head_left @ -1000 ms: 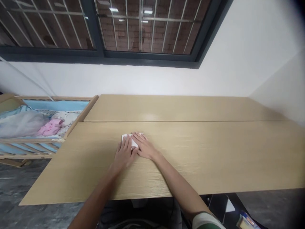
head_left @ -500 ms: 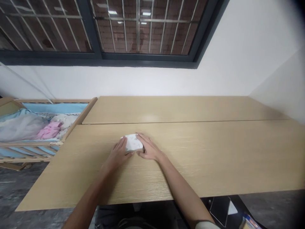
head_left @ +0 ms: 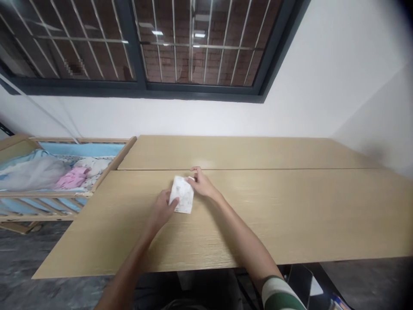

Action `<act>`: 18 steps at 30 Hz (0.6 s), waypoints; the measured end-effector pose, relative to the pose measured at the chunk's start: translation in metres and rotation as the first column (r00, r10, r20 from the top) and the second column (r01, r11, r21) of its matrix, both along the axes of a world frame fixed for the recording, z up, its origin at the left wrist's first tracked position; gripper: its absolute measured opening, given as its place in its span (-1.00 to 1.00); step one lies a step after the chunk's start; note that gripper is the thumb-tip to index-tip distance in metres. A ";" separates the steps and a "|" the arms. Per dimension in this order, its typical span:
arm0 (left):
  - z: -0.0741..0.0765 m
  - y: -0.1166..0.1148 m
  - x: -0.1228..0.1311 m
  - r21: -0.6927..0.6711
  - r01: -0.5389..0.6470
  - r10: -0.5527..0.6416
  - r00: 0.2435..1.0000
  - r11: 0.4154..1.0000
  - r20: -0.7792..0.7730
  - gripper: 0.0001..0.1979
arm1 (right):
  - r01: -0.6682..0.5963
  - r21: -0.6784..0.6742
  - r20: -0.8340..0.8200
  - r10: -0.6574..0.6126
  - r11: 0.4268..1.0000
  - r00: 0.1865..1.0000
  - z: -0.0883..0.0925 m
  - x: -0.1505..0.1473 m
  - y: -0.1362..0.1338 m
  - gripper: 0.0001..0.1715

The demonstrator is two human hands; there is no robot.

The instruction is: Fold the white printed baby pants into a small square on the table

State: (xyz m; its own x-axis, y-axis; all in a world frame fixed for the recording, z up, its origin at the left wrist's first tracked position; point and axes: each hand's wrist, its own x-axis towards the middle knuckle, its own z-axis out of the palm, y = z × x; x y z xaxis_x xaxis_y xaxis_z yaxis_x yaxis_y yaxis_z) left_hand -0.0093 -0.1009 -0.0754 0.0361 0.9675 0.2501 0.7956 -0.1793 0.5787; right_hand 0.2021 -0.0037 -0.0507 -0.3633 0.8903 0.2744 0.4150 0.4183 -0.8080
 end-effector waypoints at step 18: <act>-0.055 -0.066 0.076 0.131 0.038 -0.002 0.965 0.991 -0.263 -0.54 | -0.653 -0.040 0.393 0.613 0.756 0.685 -0.006 -0.025 -0.070 -0.38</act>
